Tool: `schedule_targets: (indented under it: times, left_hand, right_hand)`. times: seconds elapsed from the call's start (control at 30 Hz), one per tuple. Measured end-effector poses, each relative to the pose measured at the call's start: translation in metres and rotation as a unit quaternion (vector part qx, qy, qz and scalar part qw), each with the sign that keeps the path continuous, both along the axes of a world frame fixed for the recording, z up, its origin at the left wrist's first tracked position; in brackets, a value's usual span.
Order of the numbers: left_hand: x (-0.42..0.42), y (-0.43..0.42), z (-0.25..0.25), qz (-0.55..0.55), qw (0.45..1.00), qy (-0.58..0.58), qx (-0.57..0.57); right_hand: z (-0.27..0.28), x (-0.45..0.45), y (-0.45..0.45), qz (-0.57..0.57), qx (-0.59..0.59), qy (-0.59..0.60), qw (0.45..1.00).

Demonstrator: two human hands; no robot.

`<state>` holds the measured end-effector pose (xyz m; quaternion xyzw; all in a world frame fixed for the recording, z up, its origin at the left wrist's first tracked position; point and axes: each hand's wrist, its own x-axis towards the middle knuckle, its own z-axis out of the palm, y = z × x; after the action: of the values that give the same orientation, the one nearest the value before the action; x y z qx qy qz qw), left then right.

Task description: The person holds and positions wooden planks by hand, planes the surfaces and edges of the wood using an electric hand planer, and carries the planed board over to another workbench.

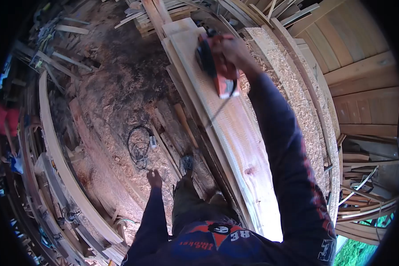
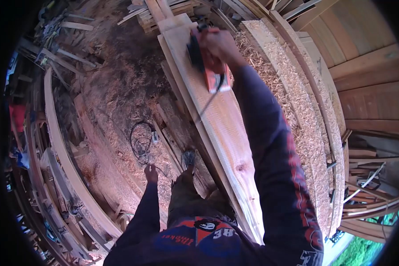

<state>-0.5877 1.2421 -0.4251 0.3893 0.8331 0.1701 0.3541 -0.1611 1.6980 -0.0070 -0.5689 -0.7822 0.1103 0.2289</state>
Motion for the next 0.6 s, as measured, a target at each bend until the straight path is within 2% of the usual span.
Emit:
schedule_targets:
  times: [0.1, 0.13, 0.2, 0.23, 0.27, 0.33, 0.37, 0.4, 0.43, 0.47, 0.5, 0.53, 0.57, 0.6]
  left_hand:
    - [-0.028, -0.066, 0.019, 0.072, 0.996, 0.032, -0.039]
    - [-0.035, -0.077, 0.024, 0.095, 0.994, 0.033, -0.047]
    - [-0.037, -0.077, 0.038, 0.105, 0.992, 0.046, -0.047]
    - [-0.035, -0.073, 0.041, 0.108, 0.993, 0.033, -0.038]
    - [-0.030, -0.063, 0.043, 0.111, 0.993, 0.020, -0.027]
    - [-0.007, -0.030, 0.049, 0.103, 0.994, -0.001, 0.045]
    - [0.008, -0.002, 0.072, 0.059, 0.991, -0.084, 0.087]
    - [0.025, 0.024, 0.054, 0.051, 0.986, -0.034, 0.156]
    - [0.051, 0.056, 0.075, 0.019, 0.970, -0.019, 0.242]
    - [0.083, 0.094, 0.130, 0.000, 0.966, -0.052, 0.253]
    - [0.116, 0.127, 0.168, -0.002, 0.953, -0.029, 0.301]
    - [0.147, 0.156, 0.216, -0.013, 0.938, -0.078, 0.339]
    - [0.162, 0.185, 0.252, -0.101, 0.940, -0.082, 0.315]
    - [0.187, 0.206, 0.264, -0.117, 0.919, 0.006, 0.376]
  right_hand:
    - [0.017, -0.026, 0.060, -0.160, -0.176, 0.167, 0.957]
    - [0.012, -0.028, 0.059, -0.162, -0.180, 0.167, 0.956]
    - [0.009, -0.028, 0.067, -0.154, -0.224, 0.317, 0.909]
    - [0.003, -0.026, 0.064, -0.162, -0.206, 0.251, 0.932]
    - [-0.004, -0.019, 0.055, -0.160, -0.203, 0.251, 0.933]
    - [-0.011, 0.002, 0.017, -0.059, -0.207, 0.112, 0.970]
    - [-0.010, 0.009, -0.020, -0.044, -0.164, 0.173, 0.970]
    - [-0.006, 0.015, -0.069, -0.029, -0.118, 0.232, 0.965]
    - [0.019, 0.017, -0.124, -0.052, -0.111, 0.170, 0.978]
    - [0.022, 0.031, -0.173, 0.002, -0.100, 0.059, 0.993]
    - [0.024, 0.046, -0.222, 0.058, -0.073, -0.052, 0.994]
    - [0.027, 0.059, -0.271, 0.115, -0.035, -0.146, 0.982]
    - [0.061, 0.052, -0.329, 0.102, 0.027, -0.094, 0.990]
    - [0.057, 0.064, -0.377, 0.105, 0.041, -0.024, 0.993]
